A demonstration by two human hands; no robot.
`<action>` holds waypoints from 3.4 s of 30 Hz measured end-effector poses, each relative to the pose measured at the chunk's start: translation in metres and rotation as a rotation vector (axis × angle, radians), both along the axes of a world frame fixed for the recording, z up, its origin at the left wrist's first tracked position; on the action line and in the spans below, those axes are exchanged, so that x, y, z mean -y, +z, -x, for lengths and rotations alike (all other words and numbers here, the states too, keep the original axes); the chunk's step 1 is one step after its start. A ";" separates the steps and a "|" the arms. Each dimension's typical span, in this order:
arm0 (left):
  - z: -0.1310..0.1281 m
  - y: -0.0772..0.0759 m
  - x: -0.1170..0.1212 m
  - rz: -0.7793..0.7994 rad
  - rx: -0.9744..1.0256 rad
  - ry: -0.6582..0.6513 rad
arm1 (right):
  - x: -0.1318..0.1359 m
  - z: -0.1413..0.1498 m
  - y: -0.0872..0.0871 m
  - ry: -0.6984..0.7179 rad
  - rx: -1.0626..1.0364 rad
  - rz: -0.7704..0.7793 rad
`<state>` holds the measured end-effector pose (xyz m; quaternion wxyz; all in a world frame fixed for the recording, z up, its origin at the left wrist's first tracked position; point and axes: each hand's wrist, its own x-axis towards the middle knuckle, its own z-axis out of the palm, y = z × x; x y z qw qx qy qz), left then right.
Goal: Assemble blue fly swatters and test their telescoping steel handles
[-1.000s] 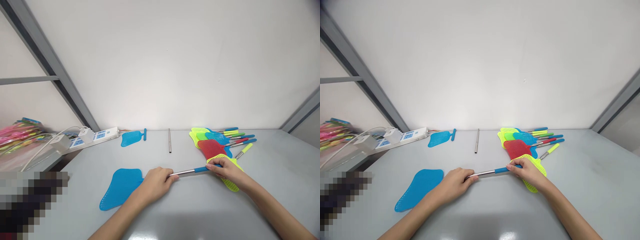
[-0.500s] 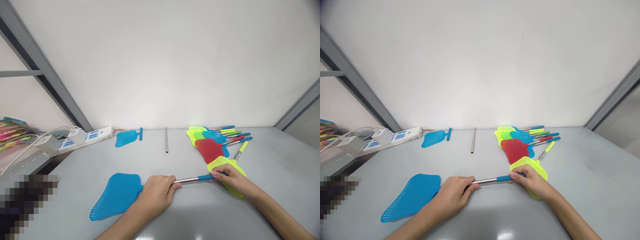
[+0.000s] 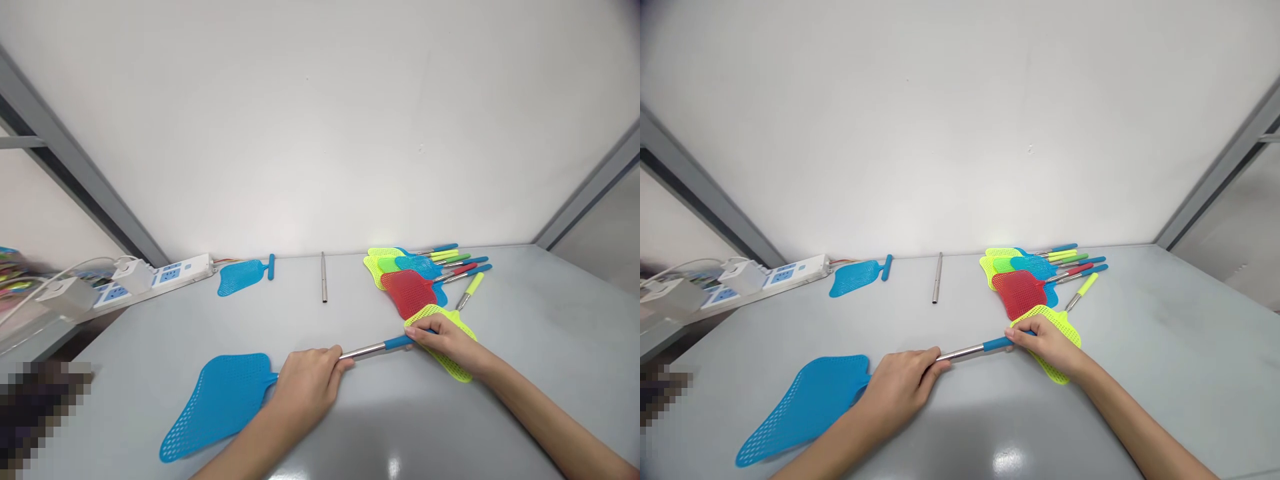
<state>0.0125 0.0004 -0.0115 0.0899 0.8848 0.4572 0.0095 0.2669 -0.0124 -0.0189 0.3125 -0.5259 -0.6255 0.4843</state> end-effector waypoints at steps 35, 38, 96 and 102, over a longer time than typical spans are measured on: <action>0.013 0.009 0.008 -0.493 -0.003 0.071 | -0.034 0.014 0.029 0.155 -0.191 0.499; 0.012 0.006 0.010 -0.488 -0.033 0.078 | -0.031 0.013 0.027 0.153 -0.196 0.551; 0.006 -0.003 0.006 -0.257 0.061 -0.075 | -0.013 0.021 0.014 0.313 -0.274 0.665; 0.004 0.002 0.000 -0.124 0.097 0.003 | -0.015 0.024 0.014 0.259 -0.258 0.606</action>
